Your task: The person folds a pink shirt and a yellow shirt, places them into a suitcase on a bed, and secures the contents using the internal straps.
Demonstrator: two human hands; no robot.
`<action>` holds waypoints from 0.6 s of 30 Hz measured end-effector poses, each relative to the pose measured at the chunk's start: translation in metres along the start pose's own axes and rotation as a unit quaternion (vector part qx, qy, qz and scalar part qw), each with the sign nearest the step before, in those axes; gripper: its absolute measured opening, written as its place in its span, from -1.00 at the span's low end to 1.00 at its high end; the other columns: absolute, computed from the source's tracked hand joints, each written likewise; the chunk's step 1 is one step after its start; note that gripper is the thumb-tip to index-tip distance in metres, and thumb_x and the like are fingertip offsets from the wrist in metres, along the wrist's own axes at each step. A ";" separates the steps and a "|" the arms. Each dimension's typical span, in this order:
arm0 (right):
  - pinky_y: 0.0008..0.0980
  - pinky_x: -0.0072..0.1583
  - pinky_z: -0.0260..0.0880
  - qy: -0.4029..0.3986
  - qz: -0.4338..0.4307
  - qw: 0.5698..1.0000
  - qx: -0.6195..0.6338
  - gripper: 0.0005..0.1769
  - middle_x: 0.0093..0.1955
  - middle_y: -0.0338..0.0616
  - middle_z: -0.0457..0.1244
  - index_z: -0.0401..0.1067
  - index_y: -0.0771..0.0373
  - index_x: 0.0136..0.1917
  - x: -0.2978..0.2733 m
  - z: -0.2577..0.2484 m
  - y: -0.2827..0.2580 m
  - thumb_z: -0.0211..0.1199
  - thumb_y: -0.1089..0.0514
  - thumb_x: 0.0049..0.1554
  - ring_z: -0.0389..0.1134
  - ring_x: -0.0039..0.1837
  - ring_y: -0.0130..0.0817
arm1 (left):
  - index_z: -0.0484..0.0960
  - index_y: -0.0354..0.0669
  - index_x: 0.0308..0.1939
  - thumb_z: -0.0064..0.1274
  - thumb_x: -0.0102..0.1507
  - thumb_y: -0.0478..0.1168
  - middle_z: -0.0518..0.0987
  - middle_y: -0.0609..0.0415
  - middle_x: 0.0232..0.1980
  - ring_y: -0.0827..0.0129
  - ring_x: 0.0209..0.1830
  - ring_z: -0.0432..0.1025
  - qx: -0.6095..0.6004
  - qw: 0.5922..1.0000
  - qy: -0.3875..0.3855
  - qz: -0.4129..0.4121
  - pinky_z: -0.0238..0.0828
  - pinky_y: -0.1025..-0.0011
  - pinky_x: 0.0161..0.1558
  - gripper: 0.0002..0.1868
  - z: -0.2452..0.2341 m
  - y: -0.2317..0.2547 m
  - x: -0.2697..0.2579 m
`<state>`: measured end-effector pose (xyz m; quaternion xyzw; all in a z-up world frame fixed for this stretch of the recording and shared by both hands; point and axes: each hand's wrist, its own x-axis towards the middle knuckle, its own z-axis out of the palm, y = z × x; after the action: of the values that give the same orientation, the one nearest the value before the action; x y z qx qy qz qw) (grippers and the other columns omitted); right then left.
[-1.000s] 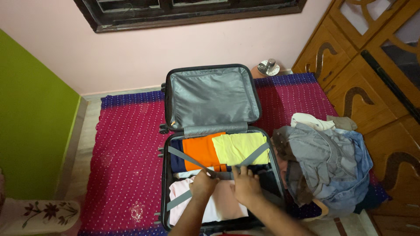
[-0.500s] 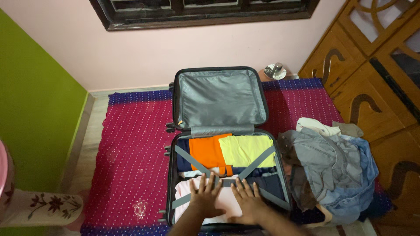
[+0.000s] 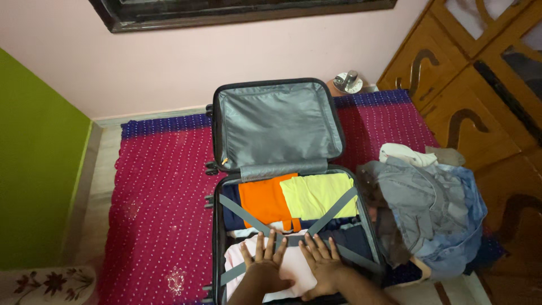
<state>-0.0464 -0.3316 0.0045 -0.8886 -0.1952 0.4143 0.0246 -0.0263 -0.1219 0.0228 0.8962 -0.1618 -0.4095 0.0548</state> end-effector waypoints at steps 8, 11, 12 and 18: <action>0.38 0.52 -0.82 -0.009 0.016 1.000 0.006 0.68 0.73 0.20 -0.73 -0.63 0.25 0.68 -0.001 -0.004 -0.006 0.31 -0.66 -0.17 -0.77 0.72 0.16 | -0.39 0.24 0.66 0.08 0.05 0.48 -0.62 -0.03 0.71 -0.18 0.67 -0.75 -0.016 1.000 0.001 0.014 -0.82 -0.66 0.31 0.34 -0.002 -0.004 -0.001; 0.36 0.52 -0.83 -0.001 0.014 1.000 0.004 0.67 0.72 0.21 -0.74 -0.63 0.25 0.67 -0.002 -0.006 -0.006 0.29 -0.68 -0.16 -0.78 0.71 0.16 | -0.41 0.25 0.66 0.09 0.04 0.48 -0.64 -0.04 0.70 -0.17 0.67 -0.75 -0.018 1.000 -0.010 0.015 -0.82 -0.66 0.31 0.35 -0.004 -0.004 0.000; 0.36 0.52 -0.83 -0.004 0.015 1.000 0.004 0.67 0.72 0.21 -0.74 -0.63 0.25 0.67 -0.003 -0.005 -0.007 0.29 -0.68 -0.16 -0.78 0.71 0.16 | -0.40 0.25 0.66 0.09 0.04 0.48 -0.63 -0.04 0.70 -0.17 0.67 -0.75 -0.015 1.000 -0.009 0.013 -0.82 -0.66 0.31 0.35 -0.004 -0.004 0.000; 0.37 0.52 -0.83 -0.005 0.012 1.000 0.001 0.67 0.72 0.22 -0.73 -0.64 0.27 0.67 0.000 -0.003 -0.005 0.29 -0.67 -0.15 -0.78 0.71 0.17 | -0.38 0.22 0.66 0.08 0.05 0.49 -0.63 -0.04 0.71 -0.19 0.67 -0.75 -0.005 1.000 -0.009 0.008 -0.80 -0.66 0.32 0.33 -0.004 -0.003 0.000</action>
<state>-0.0460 -0.3269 0.0071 -0.8887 -0.1839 0.4194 0.0196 -0.0223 -0.1193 0.0249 0.8906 -0.1676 -0.4182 0.0616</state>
